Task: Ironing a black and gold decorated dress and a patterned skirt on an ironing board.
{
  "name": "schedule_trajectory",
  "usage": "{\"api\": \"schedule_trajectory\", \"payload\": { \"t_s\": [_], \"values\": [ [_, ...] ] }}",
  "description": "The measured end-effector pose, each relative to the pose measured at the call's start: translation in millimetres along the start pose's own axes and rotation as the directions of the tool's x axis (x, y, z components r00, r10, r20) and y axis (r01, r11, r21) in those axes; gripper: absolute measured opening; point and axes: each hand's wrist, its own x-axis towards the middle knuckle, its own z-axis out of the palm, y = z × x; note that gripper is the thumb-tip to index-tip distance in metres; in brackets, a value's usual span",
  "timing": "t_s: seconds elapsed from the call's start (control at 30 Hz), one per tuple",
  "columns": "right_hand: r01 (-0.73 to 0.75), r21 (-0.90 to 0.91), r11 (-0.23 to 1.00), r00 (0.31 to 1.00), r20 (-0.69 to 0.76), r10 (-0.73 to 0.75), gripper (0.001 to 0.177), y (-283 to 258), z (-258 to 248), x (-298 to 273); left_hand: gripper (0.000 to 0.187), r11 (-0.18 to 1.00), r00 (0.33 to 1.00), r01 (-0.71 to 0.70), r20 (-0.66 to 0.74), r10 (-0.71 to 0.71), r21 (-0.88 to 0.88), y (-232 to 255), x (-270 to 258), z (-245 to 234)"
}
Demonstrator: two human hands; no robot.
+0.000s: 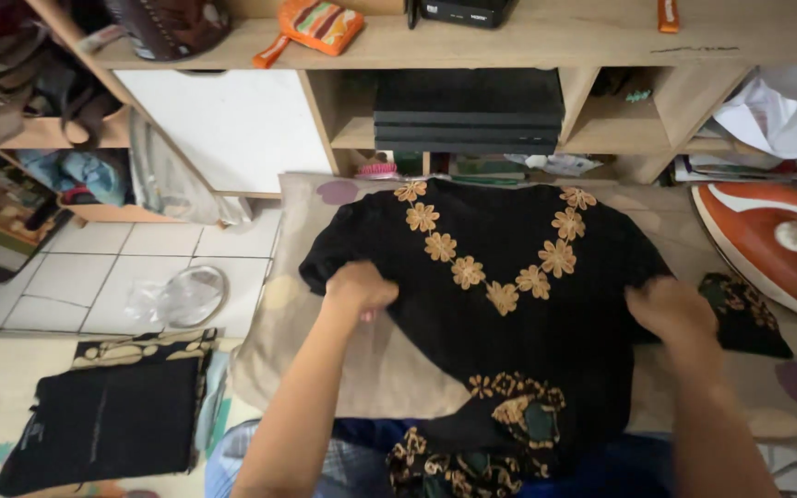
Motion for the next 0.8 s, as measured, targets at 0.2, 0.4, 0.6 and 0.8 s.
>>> {"api": "schedule_trajectory", "payload": {
  "t_s": [0.2, 0.4, 0.6, 0.8],
  "values": [
    [-0.078, -0.139, 0.987, 0.964, 0.241, 0.110, 0.049, 9.2, -24.2, -39.8, 0.040, 0.999, 0.954, -0.042, 0.298, 0.036, 0.014, 13.8, -69.4, 8.2],
    [-0.111, -0.013, 0.994, 0.915, 0.390, 0.107, 0.059, 37.3, 1.7, -55.4, 0.065, 0.920, 0.985, -0.099, 0.092, 0.144, -0.378, 13.7, -65.8, 84.6],
    [0.140, 0.012, 0.990, 0.982, 0.127, -0.140, 0.073, 6.3, 26.3, -77.2, 0.080, 0.341, 0.849, 0.322, 0.429, 0.308, -0.883, 32.1, -83.2, 85.5],
    [0.316, 0.363, 0.876, 0.942, -0.012, -0.335, 0.065, 20.1, 65.1, -50.9, 0.057, 0.141, 0.829, 0.333, 0.361, 0.426, -0.932, 5.8, -76.9, 61.0]
  ]
}}
